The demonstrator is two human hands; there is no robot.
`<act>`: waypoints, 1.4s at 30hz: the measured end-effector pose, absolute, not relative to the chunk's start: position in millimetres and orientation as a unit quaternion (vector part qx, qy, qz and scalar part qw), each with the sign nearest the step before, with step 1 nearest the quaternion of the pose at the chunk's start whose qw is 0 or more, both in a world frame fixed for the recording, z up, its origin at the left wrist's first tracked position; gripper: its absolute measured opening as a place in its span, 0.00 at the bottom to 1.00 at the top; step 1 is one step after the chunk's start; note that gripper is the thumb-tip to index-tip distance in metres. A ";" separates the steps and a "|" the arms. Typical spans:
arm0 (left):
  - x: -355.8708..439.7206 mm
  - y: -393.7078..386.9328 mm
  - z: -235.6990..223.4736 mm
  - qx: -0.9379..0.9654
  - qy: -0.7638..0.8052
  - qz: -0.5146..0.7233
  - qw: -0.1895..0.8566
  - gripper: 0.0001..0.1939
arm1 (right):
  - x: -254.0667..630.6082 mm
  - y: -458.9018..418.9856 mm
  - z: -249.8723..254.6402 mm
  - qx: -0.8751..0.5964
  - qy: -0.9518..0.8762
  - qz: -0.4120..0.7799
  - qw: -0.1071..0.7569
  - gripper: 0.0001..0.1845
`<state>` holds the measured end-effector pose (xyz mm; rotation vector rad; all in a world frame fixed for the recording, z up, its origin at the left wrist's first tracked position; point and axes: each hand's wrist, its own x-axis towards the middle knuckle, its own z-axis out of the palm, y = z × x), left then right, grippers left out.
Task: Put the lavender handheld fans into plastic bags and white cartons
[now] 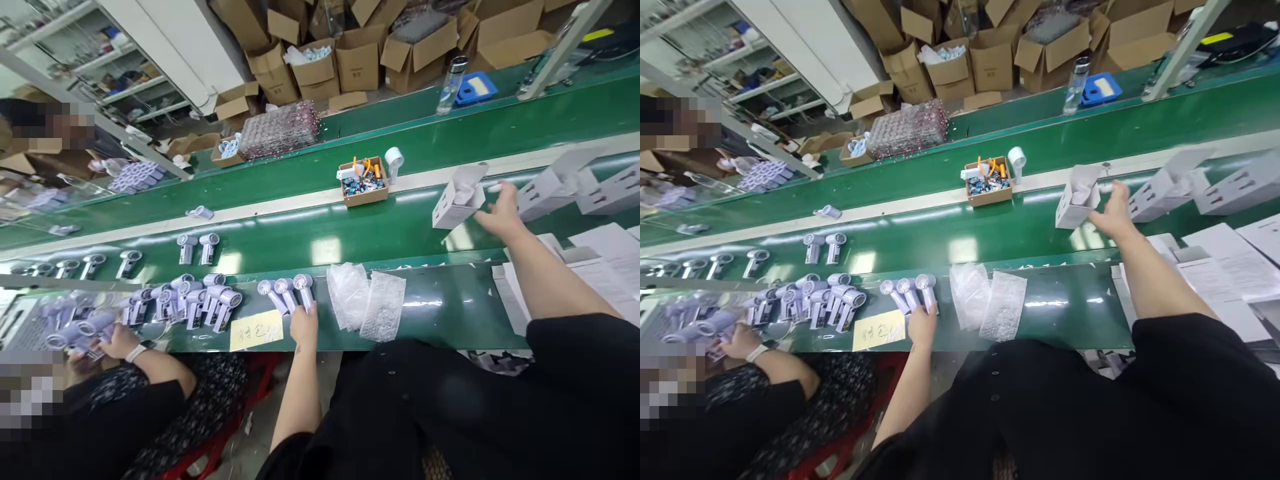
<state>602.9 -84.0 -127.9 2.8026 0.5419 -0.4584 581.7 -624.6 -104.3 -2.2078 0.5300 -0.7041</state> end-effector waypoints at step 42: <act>565.3 -207.2 -141.2 0.679 -0.203 -0.496 0.502 0.05 | 412.6 -321.5 -104.6 -0.271 0.345 0.057 0.897 0.20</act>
